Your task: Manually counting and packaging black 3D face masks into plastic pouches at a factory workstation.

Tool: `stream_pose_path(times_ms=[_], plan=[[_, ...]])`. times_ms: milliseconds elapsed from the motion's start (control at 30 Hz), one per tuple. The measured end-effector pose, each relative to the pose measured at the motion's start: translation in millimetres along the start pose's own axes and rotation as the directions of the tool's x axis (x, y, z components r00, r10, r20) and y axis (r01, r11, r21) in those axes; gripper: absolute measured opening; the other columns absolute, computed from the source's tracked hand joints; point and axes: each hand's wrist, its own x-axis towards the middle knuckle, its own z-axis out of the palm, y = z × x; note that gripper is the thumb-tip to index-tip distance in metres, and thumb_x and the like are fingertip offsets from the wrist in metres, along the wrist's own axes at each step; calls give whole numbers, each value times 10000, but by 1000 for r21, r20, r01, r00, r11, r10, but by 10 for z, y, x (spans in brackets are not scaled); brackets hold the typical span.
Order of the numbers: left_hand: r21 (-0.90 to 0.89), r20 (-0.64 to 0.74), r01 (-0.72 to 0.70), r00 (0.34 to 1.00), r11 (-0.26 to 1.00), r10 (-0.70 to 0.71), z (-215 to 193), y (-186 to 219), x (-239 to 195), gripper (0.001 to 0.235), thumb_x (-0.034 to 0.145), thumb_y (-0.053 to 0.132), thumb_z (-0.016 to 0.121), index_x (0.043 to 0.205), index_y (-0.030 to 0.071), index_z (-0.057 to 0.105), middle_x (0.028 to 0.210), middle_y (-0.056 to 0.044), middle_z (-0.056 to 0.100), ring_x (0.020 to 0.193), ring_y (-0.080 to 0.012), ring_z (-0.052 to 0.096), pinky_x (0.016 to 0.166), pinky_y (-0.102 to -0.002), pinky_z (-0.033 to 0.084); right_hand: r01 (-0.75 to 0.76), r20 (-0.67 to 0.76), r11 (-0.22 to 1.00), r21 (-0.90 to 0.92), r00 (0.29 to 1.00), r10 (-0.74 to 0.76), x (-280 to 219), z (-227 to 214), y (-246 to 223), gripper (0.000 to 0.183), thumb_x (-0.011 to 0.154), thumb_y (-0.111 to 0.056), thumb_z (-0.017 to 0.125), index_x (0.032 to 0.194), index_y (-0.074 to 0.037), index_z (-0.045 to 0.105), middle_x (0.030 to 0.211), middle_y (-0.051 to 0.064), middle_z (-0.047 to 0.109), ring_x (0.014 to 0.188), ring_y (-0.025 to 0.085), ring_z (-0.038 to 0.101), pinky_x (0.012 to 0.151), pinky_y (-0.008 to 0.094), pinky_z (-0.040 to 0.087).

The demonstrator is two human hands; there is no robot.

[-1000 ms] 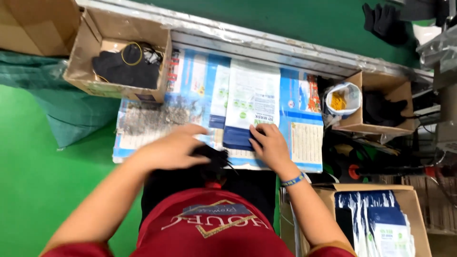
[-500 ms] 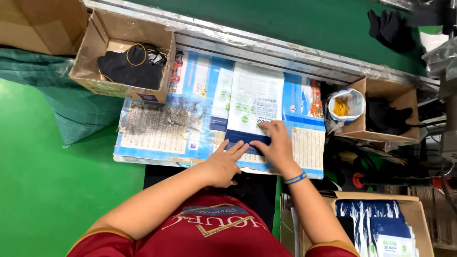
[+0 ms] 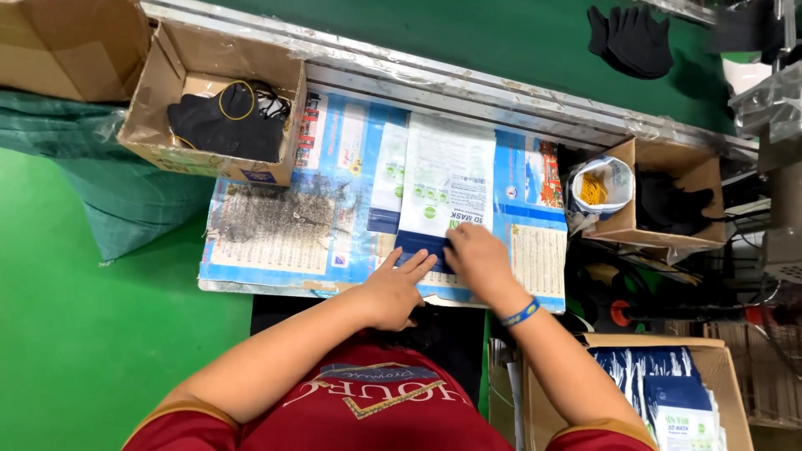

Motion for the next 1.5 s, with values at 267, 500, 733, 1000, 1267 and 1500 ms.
stream_pose_path(times_ms=[267, 500, 733, 1000, 1267, 1500], plan=[[43, 34, 8, 999, 999, -9, -47, 50, -11, 375, 862, 379, 741, 1191, 201, 771, 1702, -220, 58, 1588, -347, 15, 1233, -608, 48, 165, -107, 899, -405, 968, -226, -56, 280, 48, 257, 748, -72, 732, 991, -24, 663, 923, 107, 636, 824, 291, 639, 696, 398, 538], [32, -6, 9, 1000, 999, -8, 12, -30, 8, 394, 844, 384, 745, 1186, 189, 765, 1694, -219, 73, 1578, -353, 23, 1228, -606, 50, 149, -125, 951, -272, 974, -189, 251, -125, -388, 381, 655, -8, 716, 1028, -82, 693, 884, 122, 605, 796, 330, 636, 645, 418, 510], [-568, -178, -185, 979, 802, 99, -469, -627, -237, 484, 880, 420, 760, 1181, 43, 712, 1241, -218, 651, 1136, -283, 589, 969, -444, 453, 42, -289, 984, 174, 957, 10, 367, -477, -428, 341, 795, 76, 612, 1006, -118, 797, 806, 106, 679, 696, 248, 663, 641, 345, 529], [-596, -659, -399, 739, 697, -139, -775, -588, -510, 372, 878, 179, 746, 1237, 94, 709, 1051, -141, 782, 954, -280, 745, 841, -365, 566, -305, 104, 753, 583, 947, 304, 427, -471, -552, 266, 891, -33, 650, 1097, 3, 815, 659, 25, 612, 607, 79, 469, 526, 304, 383], [-724, -593, -120, 613, 680, -523, -595, -518, -538, 248, 867, 232, 750, 1065, 82, 741, 921, -181, 767, 860, -367, 748, 755, -405, 567, 126, -364, 983, -133, 916, -167, 226, -148, -1229, 484, 892, -111, 669, 1322, 105, 625, 766, 204, 635, 642, 366, 630, 577, 445, 506], [-685, -534, 16, 669, 729, -517, -584, -514, -730, 253, 864, 247, 746, 1050, 76, 750, 905, -189, 758, 856, -368, 736, 757, -411, 564, 76, -358, 974, 213, 934, 5, 197, -219, -1159, 360, 938, -76, 640, 1282, 27, 672, 806, 190, 662, 679, 324, 667, 629, 416, 542]])
